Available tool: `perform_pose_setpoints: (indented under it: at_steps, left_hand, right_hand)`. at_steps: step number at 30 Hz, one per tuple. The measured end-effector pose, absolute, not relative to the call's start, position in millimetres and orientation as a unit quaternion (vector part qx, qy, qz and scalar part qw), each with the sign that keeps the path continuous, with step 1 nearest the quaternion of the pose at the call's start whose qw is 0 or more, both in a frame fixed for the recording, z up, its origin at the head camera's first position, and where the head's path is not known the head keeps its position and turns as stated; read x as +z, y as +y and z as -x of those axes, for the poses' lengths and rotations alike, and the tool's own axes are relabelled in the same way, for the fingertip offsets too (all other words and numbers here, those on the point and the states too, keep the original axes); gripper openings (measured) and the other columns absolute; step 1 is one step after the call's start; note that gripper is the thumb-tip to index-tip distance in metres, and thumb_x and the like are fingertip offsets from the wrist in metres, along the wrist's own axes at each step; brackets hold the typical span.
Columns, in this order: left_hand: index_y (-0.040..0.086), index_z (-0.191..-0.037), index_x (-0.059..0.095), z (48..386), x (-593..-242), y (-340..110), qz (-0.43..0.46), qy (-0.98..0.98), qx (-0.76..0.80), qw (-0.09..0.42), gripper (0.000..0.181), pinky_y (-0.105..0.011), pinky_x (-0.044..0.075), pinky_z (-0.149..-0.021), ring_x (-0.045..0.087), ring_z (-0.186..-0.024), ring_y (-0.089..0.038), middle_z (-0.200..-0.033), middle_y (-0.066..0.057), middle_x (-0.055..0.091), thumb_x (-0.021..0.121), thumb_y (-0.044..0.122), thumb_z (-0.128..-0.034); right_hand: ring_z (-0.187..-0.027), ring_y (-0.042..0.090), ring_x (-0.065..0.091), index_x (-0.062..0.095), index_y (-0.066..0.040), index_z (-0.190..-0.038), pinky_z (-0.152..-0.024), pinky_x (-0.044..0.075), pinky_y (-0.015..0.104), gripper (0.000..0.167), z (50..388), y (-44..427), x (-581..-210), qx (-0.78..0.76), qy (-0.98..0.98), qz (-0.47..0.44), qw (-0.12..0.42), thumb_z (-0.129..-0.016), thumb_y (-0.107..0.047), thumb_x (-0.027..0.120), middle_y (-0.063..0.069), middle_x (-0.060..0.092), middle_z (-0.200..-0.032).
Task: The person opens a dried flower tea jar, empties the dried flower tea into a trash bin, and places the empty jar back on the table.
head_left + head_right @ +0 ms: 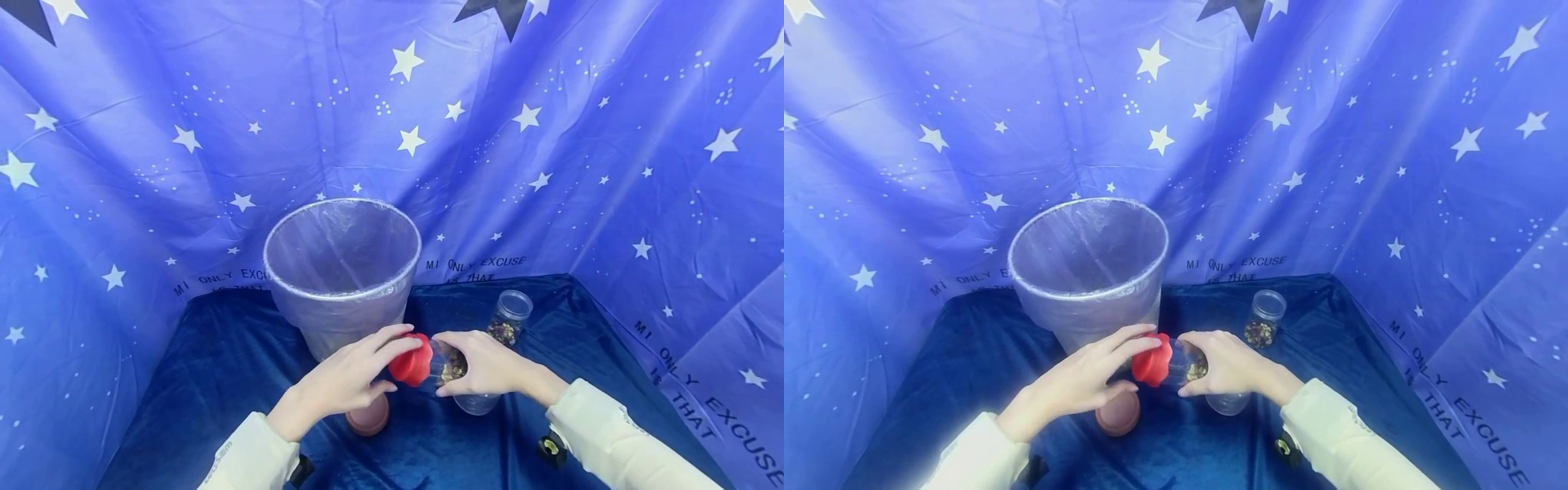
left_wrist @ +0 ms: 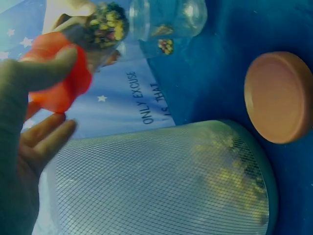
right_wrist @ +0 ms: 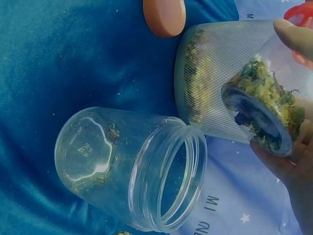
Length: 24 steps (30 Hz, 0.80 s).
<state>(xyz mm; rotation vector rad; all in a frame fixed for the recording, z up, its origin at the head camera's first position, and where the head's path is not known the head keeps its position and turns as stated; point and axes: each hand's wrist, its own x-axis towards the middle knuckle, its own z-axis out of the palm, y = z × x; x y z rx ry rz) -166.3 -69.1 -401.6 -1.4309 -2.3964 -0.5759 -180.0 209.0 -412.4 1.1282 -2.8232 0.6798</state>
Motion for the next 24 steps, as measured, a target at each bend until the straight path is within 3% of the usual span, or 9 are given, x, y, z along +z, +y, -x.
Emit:
perform_pose_setpoints:
  at_steps: [4, 7, 15, 24]
  left_hand:
    - [0.026, -0.14, 0.052, 168.3, -406.4, -69.7, 0.513, -0.814, -0.162, 0.218, 0.067, -0.03, 0.055, -0.095, 0.058, -0.128, -0.021, -0.15, -0.003, 0.049, 0.077, 0.008, -0.0811]
    - [0.026, -0.141, 0.053, 168.9, -408.3, -69.9, 0.516, -0.808, -0.16, 0.235, 0.066, -0.029, 0.053, -0.097, 0.056, -0.13, -0.019, -0.152, -0.002, 0.048, 0.075, 0.007, -0.0825]
    - [0.021, -0.144, 0.049, 169.9, -406.1, -67.1, 0.506, -0.82, -0.167, 0.207, 0.074, -0.033, 0.053, -0.099, 0.061, -0.122, -0.022, -0.145, -0.006, 0.053, 0.08, 0.01, -0.0778]
    - [0.014, -0.142, 0.051, 169.1, -404.6, -64.6, 0.492, -0.823, -0.234, 0.16, 0.069, -0.03, 0.056, -0.092, 0.066, -0.109, -0.019, -0.128, -0.008, 0.06, 0.08, 0.028, -0.0806]
  right_hand:
    - [-0.088, 0.002, 0.064, 0.06, -0.01, -0.126, -0.079, 0.055, 0.026, 0.073, 180.8, 208.4, -411.9, 0.227, -0.904, -0.361, 0.002, -0.072, -0.055, 0.081, -0.008, 0.07, -0.103]
    - [-0.088, 0.004, 0.065, 0.06, -0.01, -0.126, -0.079, 0.055, 0.025, 0.073, 180.3, 207.4, -411.1, 0.231, -0.904, -0.361, -0.002, -0.072, -0.054, 0.081, -0.007, 0.07, -0.103]
    - [-0.09, 0.01, 0.068, 0.06, -0.007, -0.126, -0.081, 0.056, 0.028, 0.071, 179.6, 208.2, -411.3, 0.224, -0.903, -0.366, 0.003, -0.072, -0.045, 0.084, -0.005, 0.071, -0.104]
    - [-0.085, 0.0, 0.063, 0.06, -0.011, -0.124, -0.076, 0.055, 0.023, 0.069, 178.7, 208.6, -414.3, 0.226, -0.906, -0.359, -0.013, -0.073, -0.053, 0.081, -0.01, 0.069, -0.1]
